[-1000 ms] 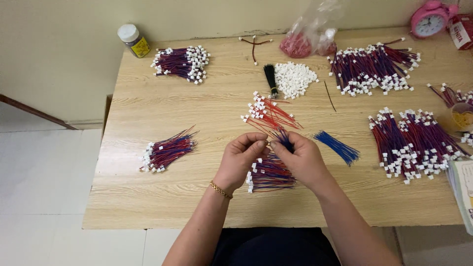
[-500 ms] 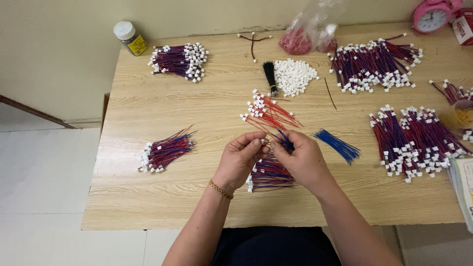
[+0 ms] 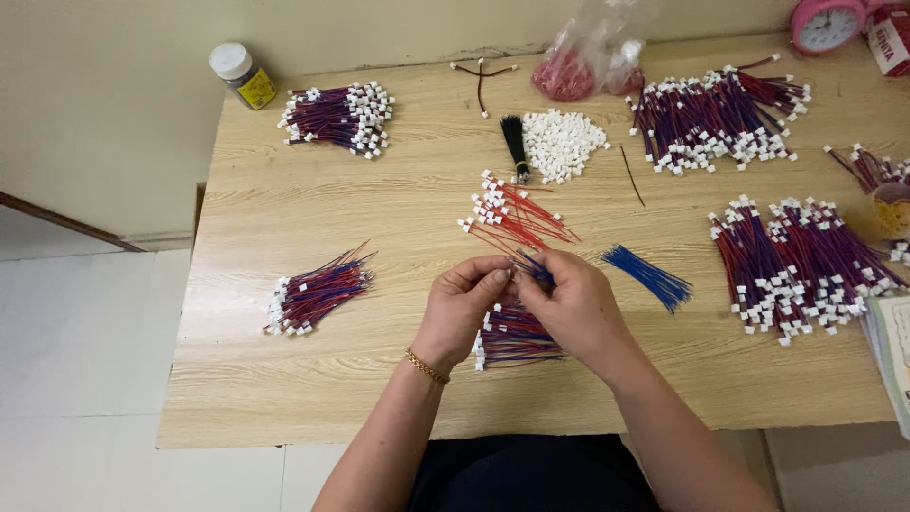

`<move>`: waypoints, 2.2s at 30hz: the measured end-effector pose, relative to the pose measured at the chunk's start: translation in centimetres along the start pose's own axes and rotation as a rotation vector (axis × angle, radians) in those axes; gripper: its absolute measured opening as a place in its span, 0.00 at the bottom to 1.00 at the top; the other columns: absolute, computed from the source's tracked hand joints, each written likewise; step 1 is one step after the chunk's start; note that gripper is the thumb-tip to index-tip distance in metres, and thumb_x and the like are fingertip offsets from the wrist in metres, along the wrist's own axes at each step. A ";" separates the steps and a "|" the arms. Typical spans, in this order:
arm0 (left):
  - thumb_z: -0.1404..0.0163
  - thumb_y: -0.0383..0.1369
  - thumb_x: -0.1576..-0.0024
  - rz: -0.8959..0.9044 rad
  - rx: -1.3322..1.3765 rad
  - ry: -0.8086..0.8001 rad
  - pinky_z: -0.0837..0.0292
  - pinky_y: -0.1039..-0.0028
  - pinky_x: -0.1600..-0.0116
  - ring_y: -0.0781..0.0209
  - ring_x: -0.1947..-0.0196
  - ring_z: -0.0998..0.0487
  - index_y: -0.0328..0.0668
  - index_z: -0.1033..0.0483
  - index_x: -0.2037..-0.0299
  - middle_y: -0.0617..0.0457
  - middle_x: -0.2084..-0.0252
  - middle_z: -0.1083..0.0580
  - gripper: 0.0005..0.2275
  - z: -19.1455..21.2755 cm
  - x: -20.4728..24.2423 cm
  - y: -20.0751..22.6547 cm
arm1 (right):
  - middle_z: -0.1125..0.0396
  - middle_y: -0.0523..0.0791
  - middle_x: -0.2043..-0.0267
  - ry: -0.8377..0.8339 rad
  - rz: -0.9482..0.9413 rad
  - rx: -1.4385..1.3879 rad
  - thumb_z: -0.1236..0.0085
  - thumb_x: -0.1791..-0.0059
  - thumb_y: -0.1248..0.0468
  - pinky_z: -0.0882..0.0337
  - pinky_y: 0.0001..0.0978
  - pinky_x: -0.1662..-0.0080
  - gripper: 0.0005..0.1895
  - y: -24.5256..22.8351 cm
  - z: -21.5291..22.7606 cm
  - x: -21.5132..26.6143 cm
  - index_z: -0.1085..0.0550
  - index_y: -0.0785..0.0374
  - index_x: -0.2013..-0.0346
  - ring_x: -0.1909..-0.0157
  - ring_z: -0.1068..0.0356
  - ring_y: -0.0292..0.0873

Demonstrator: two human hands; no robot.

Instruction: The person repeatedly picks up small white plastic connectors and red or blue wires from a wooden table, then inserts the wire ends into the connectors. The assembled items are placed back on the table among other completed bundles.

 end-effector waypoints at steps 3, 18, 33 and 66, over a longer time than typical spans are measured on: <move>0.50 0.24 0.42 -0.002 -0.092 0.005 0.20 0.73 0.59 0.59 0.65 0.19 0.32 0.24 0.56 0.46 0.64 0.23 0.07 0.2 0.1 -0.3 | 0.33 0.57 0.74 -0.017 0.004 0.000 0.39 0.54 0.60 0.30 0.44 0.63 0.09 0.8 -0.7 -0.2 0.25 0.64 0.71 0.66 0.29 0.57; 0.45 0.33 0.47 -0.318 -1.262 0.184 0.26 0.60 0.55 0.45 0.59 0.23 0.48 0.20 0.61 0.49 0.61 0.26 0.07 6.7 -5.2 -1.4 | 0.33 0.48 0.80 -0.018 -0.160 -0.060 0.56 0.45 0.56 0.33 0.39 0.65 0.15 6.0 -0.6 -2.3 0.25 0.61 0.67 0.75 0.32 0.47; 0.42 0.30 0.52 -0.786 -1.761 0.091 0.27 0.73 0.58 0.59 0.67 0.22 0.52 0.24 0.70 0.57 0.71 0.26 0.04 9.3 -10.4 -2.7 | 0.38 0.42 0.84 -0.071 -0.179 -0.411 0.42 0.51 0.62 0.40 0.21 0.78 0.07 6.2 -1.4 -2.3 0.26 0.63 0.70 0.84 0.41 0.33; 0.43 0.25 0.47 -0.099 -0.320 0.024 0.24 0.79 0.63 0.68 0.69 0.24 0.33 0.20 0.61 0.49 0.69 0.24 0.05 -1.4 0.5 2.2 | 0.29 0.51 0.71 -0.016 0.098 -0.089 0.39 0.55 0.64 0.30 0.37 0.59 0.06 1.0 0.5 0.3 0.22 0.63 0.66 0.64 0.27 0.48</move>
Point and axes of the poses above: each hand's wrist, its own x-axis away from the middle knuckle, its own z-axis out of the back of the hand, y = z × x, the point moved 1 cm from there along -x, towards the middle knuckle
